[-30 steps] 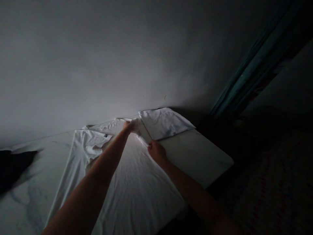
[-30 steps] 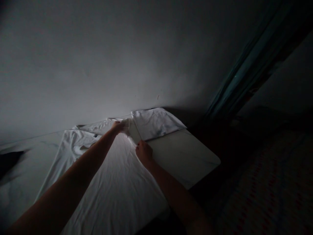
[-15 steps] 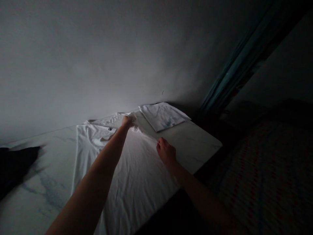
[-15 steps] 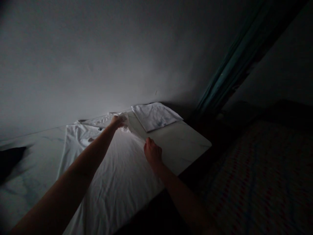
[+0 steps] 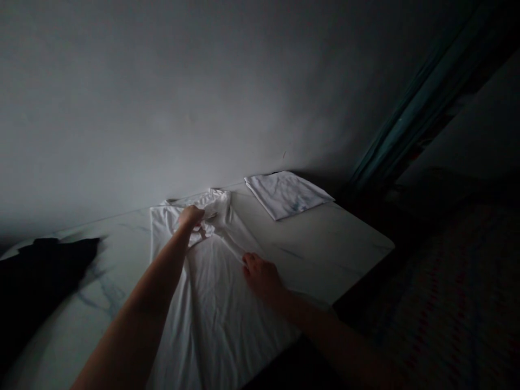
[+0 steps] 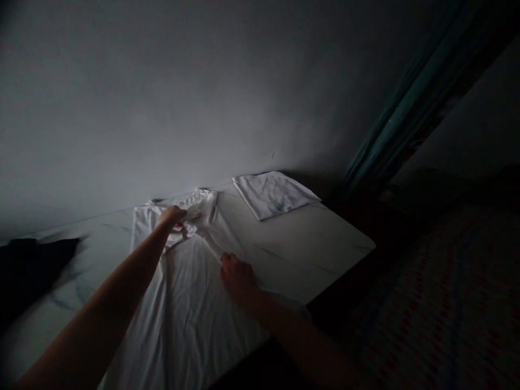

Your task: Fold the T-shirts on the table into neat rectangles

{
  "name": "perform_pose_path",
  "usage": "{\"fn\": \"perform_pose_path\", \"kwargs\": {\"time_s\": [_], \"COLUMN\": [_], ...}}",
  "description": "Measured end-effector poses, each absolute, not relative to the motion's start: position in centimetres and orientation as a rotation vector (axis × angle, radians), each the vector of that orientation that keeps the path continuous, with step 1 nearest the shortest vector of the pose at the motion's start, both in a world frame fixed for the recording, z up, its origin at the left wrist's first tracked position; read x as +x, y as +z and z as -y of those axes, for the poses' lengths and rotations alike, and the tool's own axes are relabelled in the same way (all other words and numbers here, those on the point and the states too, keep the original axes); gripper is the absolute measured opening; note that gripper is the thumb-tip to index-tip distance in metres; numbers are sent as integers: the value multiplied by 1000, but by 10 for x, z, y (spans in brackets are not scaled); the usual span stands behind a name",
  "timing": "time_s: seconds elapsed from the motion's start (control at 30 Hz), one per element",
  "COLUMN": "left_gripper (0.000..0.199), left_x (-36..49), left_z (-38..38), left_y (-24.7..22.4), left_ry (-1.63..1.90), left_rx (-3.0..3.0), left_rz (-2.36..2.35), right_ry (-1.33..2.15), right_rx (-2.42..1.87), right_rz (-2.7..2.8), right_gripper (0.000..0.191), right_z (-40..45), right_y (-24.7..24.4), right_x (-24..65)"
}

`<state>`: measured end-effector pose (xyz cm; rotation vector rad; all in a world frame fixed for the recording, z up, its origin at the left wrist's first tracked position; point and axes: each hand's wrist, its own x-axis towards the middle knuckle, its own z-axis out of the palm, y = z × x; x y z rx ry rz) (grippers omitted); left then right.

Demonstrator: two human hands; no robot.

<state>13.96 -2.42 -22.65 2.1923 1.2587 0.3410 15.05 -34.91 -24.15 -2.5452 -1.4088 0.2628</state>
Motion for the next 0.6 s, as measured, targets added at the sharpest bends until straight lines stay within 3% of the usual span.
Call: {"fn": "perform_pose_path", "kwargs": {"time_s": [0.17, 0.27, 0.43, 0.6], "left_gripper": [34, 33, 34, 21], "left_x": [184, 221, 266, 278], "left_z": [34, 37, 28, 0], "left_y": [-218, -218, -226, -232], "left_ry": [389, 387, 397, 371], "left_rx": [2452, 2521, 2503, 2337], "left_rz": [-1248, -1152, -1082, -1039], "right_ry": [426, 537, 272, 187], "right_rx": [-2436, -2312, -2441, -2405], "right_rz": [1501, 1529, 1275, 1183], "right_gripper": [26, 17, 20, 24], "right_z": [354, 340, 279, 210], "right_y": [-228, -215, -209, -230], "right_x": [161, 188, 257, 292]}}
